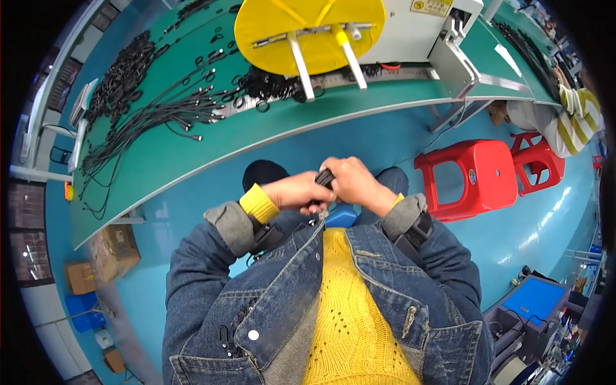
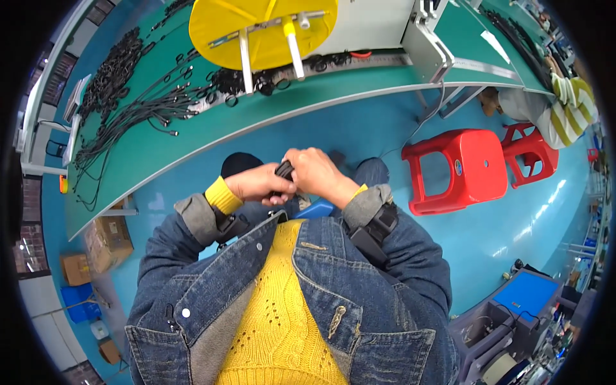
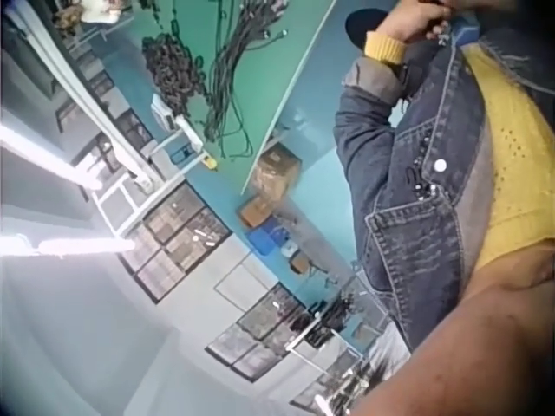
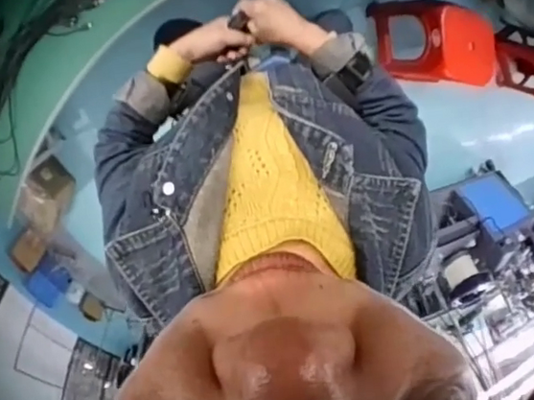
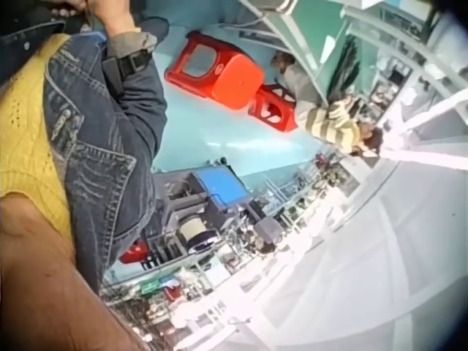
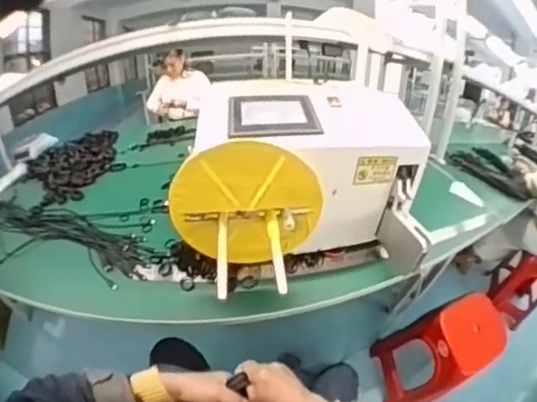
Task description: The person picks up a cable, winds it around the spindles of a machine, and removes the coiled cable. They then pick up a tie, wrap it around the coiled cable by hand, and place the finished bundle onto the table.
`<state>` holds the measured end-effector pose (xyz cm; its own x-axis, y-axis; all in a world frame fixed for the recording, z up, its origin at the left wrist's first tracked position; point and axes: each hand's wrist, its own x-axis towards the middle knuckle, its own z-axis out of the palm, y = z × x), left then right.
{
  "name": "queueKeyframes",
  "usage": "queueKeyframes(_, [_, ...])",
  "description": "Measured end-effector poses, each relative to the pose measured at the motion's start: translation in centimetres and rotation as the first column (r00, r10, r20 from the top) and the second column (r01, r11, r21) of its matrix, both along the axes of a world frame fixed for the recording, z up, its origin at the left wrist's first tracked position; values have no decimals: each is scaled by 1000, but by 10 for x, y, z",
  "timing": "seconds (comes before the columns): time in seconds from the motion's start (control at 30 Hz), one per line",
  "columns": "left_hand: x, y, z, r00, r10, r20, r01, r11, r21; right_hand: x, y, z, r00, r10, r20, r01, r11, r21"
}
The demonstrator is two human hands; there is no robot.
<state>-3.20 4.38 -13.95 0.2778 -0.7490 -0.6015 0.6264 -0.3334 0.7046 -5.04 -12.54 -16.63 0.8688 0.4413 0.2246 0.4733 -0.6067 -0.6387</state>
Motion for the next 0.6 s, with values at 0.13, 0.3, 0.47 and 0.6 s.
queueKeyframes(0.13, [-7,-6,-7,971,107,216,-115,993,25,0,3,1,999,-46,13,47,999,-22])
queueKeyframes(0.3, [1,1,-11,993,116,-21,-117,991,-68,-1,4,-6,994,-74,79,72,997,30])
queueKeyframes(0.47, [-1,-6,-4,945,-164,284,82,957,278,-4,9,-15,999,-32,-33,24,971,-239])
queueKeyframes(0.6, [-6,2,-56,558,9,829,-149,985,90,-4,12,-23,996,-76,41,74,996,55])
